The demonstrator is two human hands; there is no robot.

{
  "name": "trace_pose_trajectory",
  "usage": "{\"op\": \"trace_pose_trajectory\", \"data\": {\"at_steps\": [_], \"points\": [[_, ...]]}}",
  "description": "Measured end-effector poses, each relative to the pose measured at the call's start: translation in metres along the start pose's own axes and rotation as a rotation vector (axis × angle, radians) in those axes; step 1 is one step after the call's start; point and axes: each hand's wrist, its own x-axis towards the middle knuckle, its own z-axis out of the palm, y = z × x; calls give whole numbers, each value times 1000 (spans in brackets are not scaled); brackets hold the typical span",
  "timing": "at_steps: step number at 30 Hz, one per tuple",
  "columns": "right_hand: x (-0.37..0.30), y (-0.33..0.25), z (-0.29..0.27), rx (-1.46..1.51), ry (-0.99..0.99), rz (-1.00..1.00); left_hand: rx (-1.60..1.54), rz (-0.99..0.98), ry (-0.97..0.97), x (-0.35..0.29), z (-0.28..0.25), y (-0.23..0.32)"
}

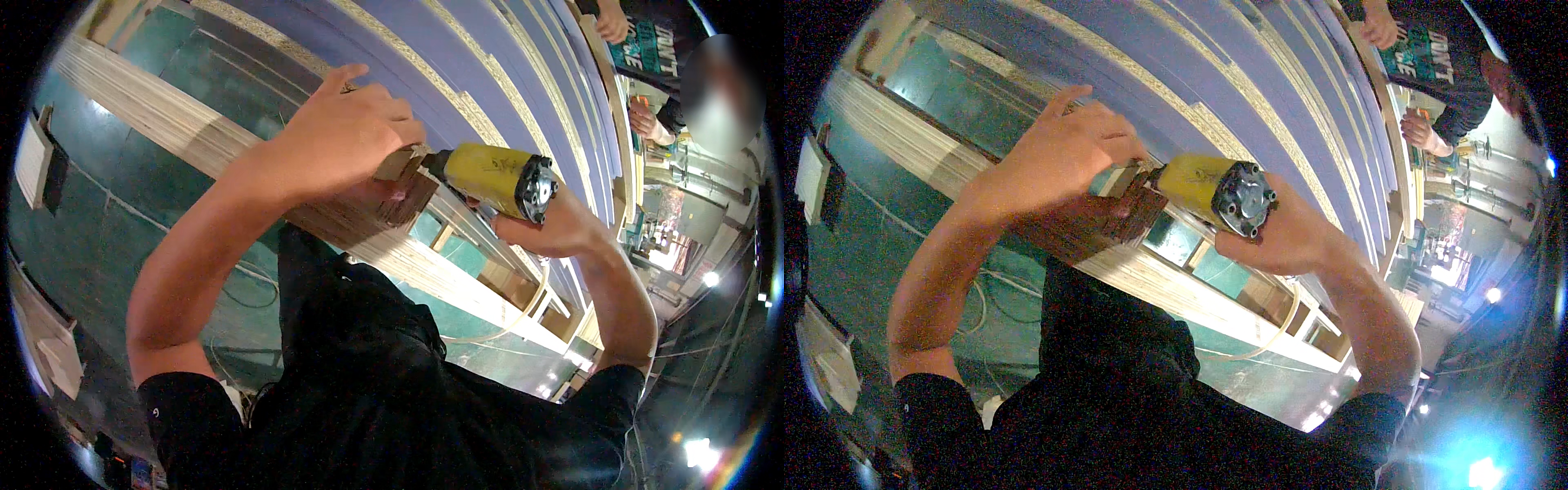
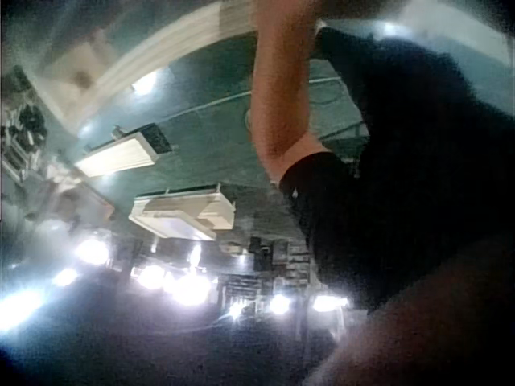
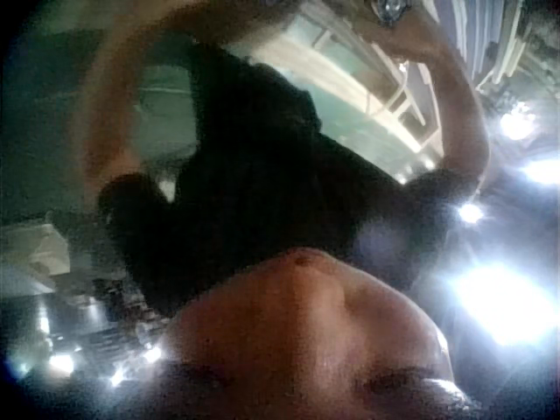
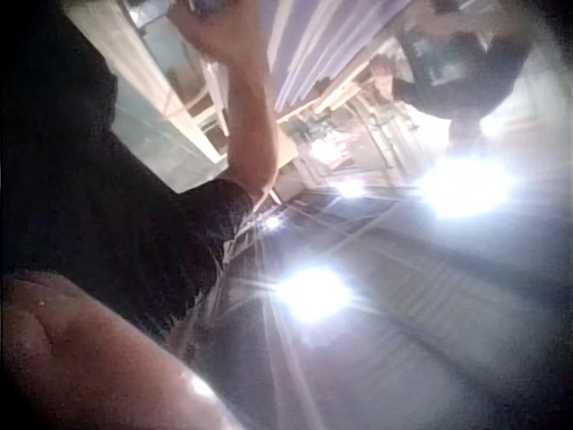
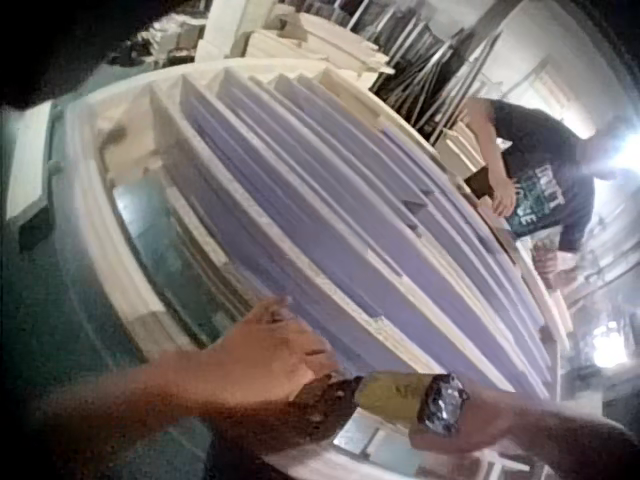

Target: The person assembles a large wooden frame by placing wooden slats onto a base structure and securing them with a pneumatic nail gun. They repeatedly pick up slats, align them, and drive nails to fasten them in place.

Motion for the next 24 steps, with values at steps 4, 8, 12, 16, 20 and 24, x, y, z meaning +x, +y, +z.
{"op": "trace_pose_trajectory", "data": {"at_steps": [4, 8, 12, 16, 20, 24], "points": [[8, -13, 4, -69, -2, -28, -9, 10, -7, -2, 3, -6], [10, -2, 4, -162, 16, -82, 1, 3, 47, -3, 6, -6], [10, 0, 2, -233, 28, -109, -6, 20, 110, -3, 7, -6], [9, 15, 5, -240, 78, -151, -22, 29, 99, -3, 8, -6], [12, -6, 4, -175, -10, -91, -18, 17, 93, -3, 7, -5], [11, 3, 8, -157, 40, -92, -11, 27, 84, -3, 7, -6]]}}
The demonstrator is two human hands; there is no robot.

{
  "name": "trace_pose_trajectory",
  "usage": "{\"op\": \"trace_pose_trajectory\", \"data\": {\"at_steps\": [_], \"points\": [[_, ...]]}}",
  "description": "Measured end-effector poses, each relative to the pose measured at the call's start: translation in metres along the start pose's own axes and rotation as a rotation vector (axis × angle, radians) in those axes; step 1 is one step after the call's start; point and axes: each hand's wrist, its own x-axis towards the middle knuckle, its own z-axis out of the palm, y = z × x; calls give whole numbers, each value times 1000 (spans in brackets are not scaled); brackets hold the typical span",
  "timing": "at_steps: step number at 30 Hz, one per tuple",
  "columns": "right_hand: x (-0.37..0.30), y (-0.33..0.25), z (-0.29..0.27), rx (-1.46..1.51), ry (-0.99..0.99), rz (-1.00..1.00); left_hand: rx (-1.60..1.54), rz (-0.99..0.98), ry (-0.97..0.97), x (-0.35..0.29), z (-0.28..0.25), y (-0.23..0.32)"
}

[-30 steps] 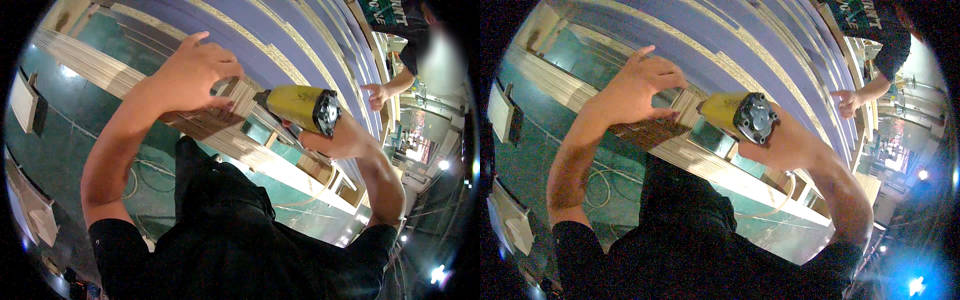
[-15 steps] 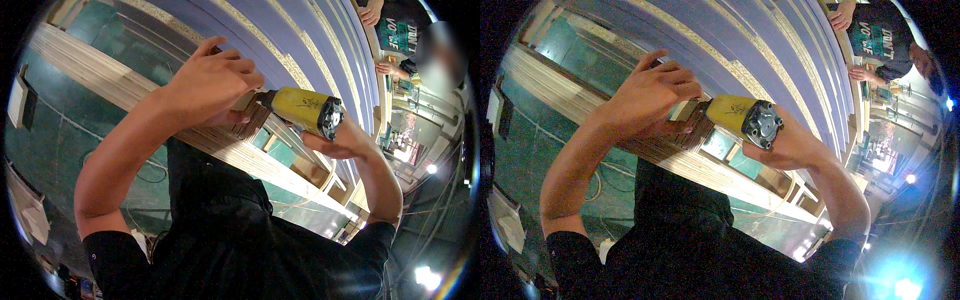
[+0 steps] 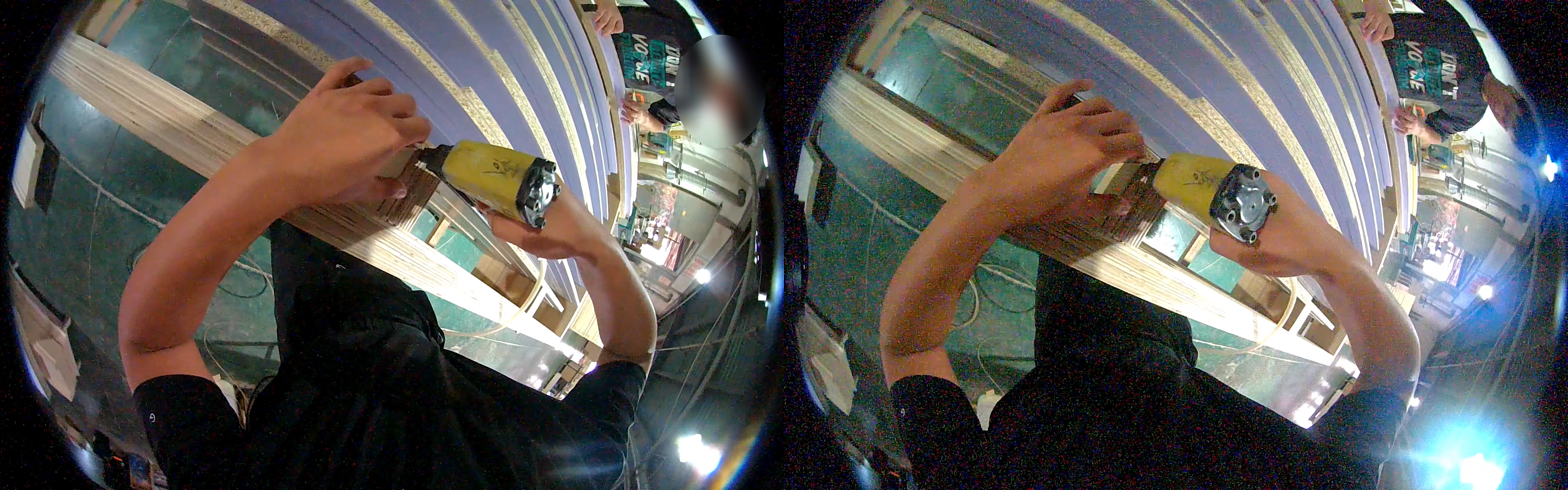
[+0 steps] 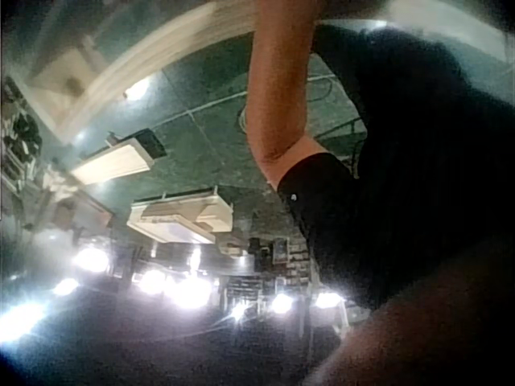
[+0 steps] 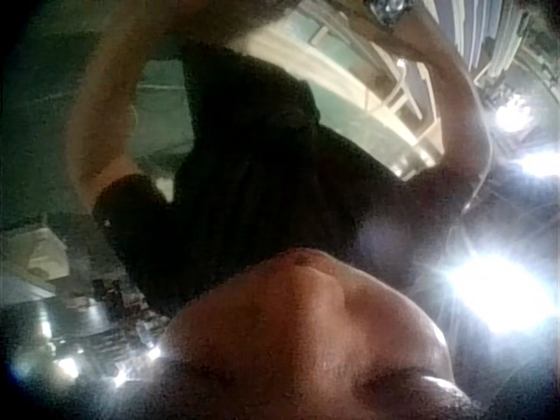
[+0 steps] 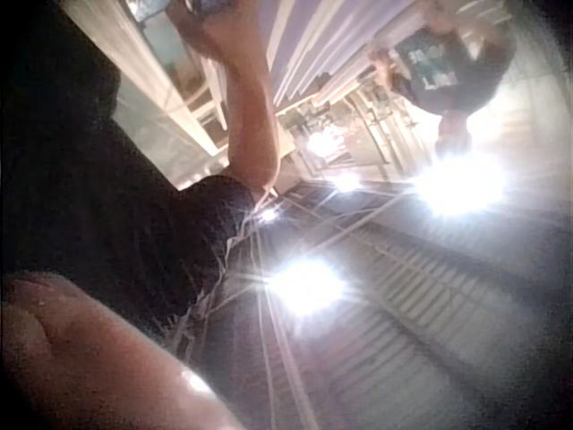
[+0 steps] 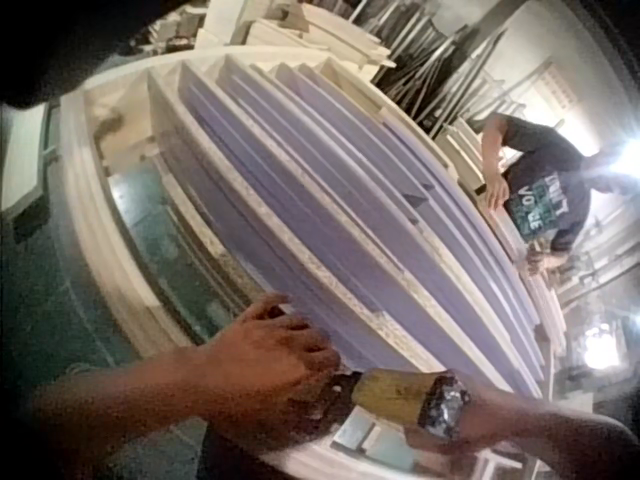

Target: The person assembles a large wooden frame by placing wooden slats onto a base structure and securing them with a pneumatic nail gun. They repeatedly pick up slats, align them, and drive nails to fasten them in place.

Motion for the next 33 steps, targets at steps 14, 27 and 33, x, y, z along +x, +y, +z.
{"op": "trace_pose_trajectory", "data": {"at_steps": [14, 27, 33], "points": [[-15, 28, 4, -111, 41, -68, -11, -40, -61, -1, -3, 1], [-65, 39, 12, 439, -9, 98, 7, -26, -64, 1, -2, 0], [-125, 39, 33, 343, -134, 174, 75, 81, -89, -7, -8, 2]]}}
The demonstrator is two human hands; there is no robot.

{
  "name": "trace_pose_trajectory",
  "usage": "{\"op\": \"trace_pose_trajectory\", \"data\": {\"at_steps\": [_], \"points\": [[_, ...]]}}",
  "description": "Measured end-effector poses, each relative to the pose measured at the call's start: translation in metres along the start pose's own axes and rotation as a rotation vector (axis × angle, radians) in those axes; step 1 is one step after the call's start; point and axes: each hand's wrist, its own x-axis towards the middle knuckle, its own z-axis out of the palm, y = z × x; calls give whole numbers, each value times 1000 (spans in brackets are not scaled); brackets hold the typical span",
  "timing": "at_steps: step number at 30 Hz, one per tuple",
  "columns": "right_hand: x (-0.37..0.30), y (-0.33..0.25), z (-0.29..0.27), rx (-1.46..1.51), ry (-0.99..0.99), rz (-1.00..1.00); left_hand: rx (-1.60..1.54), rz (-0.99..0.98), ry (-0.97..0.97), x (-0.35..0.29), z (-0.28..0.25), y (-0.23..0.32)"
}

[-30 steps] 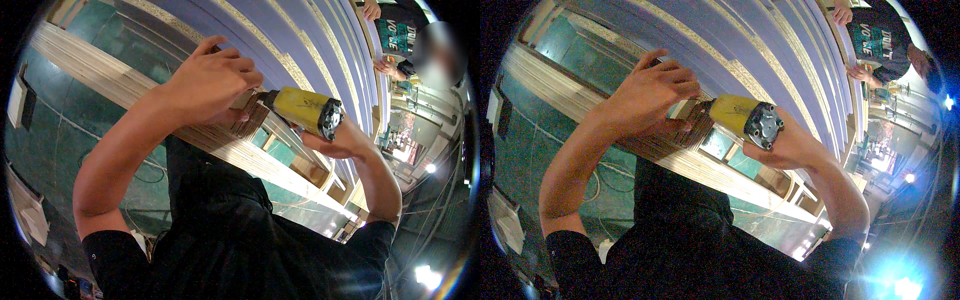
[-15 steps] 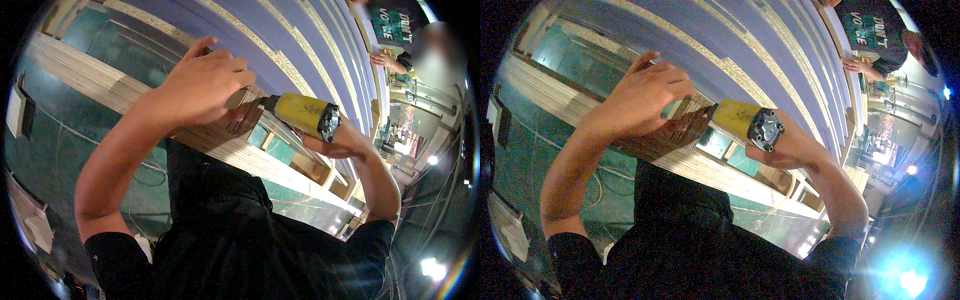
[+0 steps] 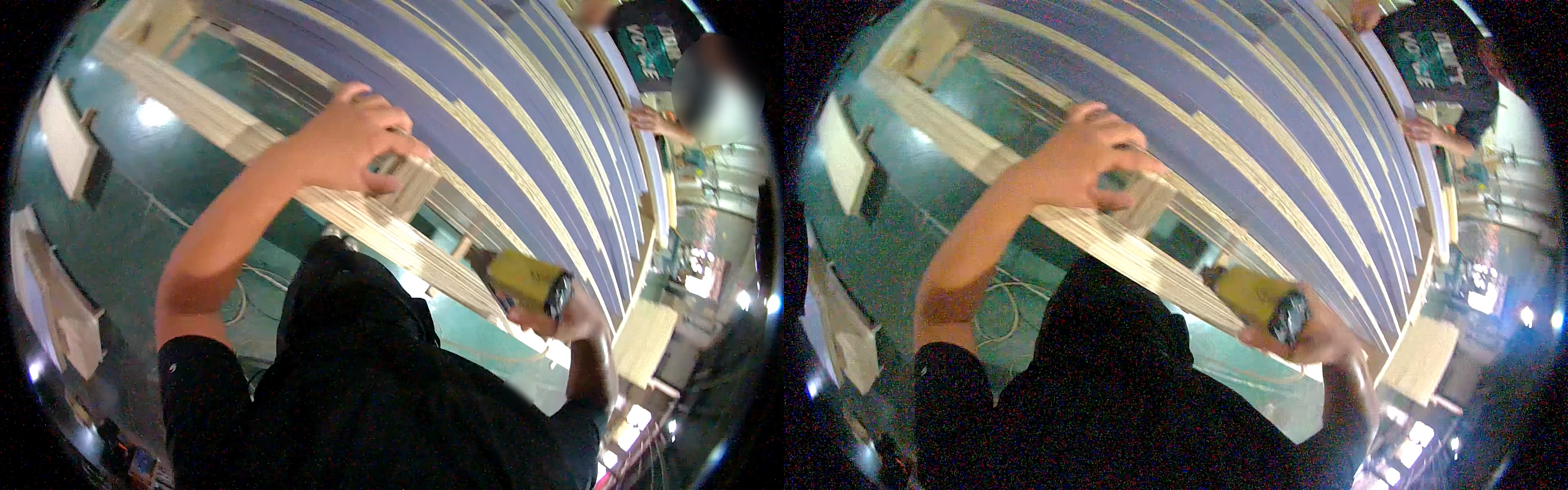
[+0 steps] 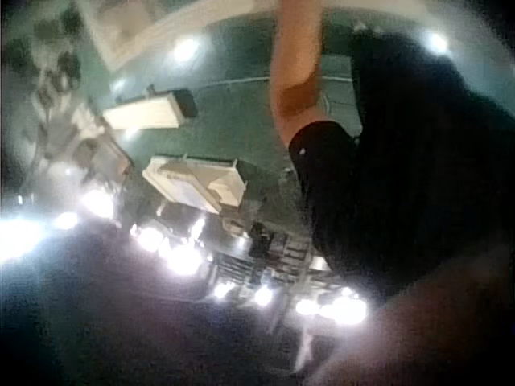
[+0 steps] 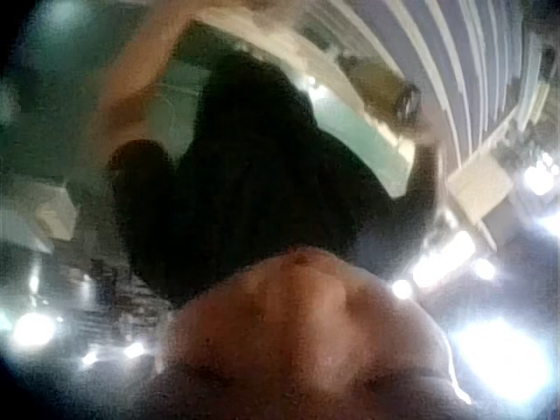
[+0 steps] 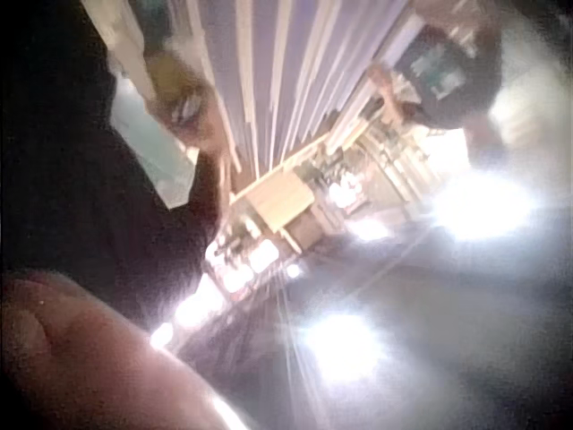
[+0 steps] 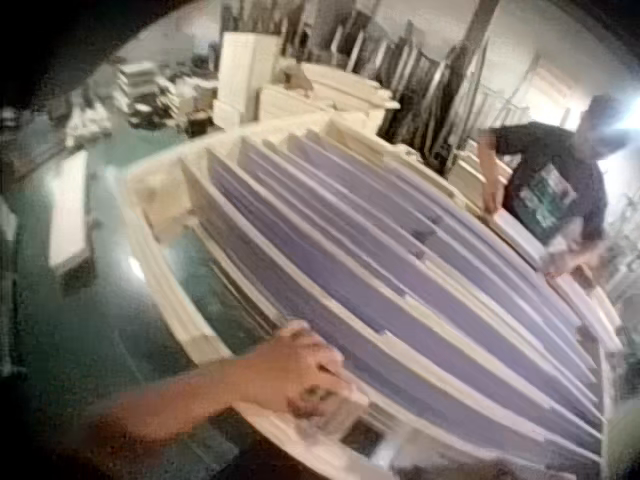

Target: The person assembles a large wooden frame by placing wooden slats onto a base structure and securing them with a pneumatic nail gun. They repeatedly pick up slats, align them, and drive nails to fasten them in place.

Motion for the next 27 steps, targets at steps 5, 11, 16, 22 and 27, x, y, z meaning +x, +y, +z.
{"op": "trace_pose_trajectory", "data": {"at_steps": [5, 11, 16, 22, 27], "points": [[-10, 25, 41, 158, 108, -233, 75, 67, -22, -3, 2, -6], [32, -4, 98, 593, 51, -289, 2, 147, 10, -25, -26, -23], [92, -84, 150, 611, 104, -288, -51, 30, 41, -111, -119, -122], [169, -227, 219, 667, 167, -277, -71, -190, 169, -212, -241, -275], [216, -290, 240, 591, 74, -270, 322, -173, 110, -179, -305, -416]]}}
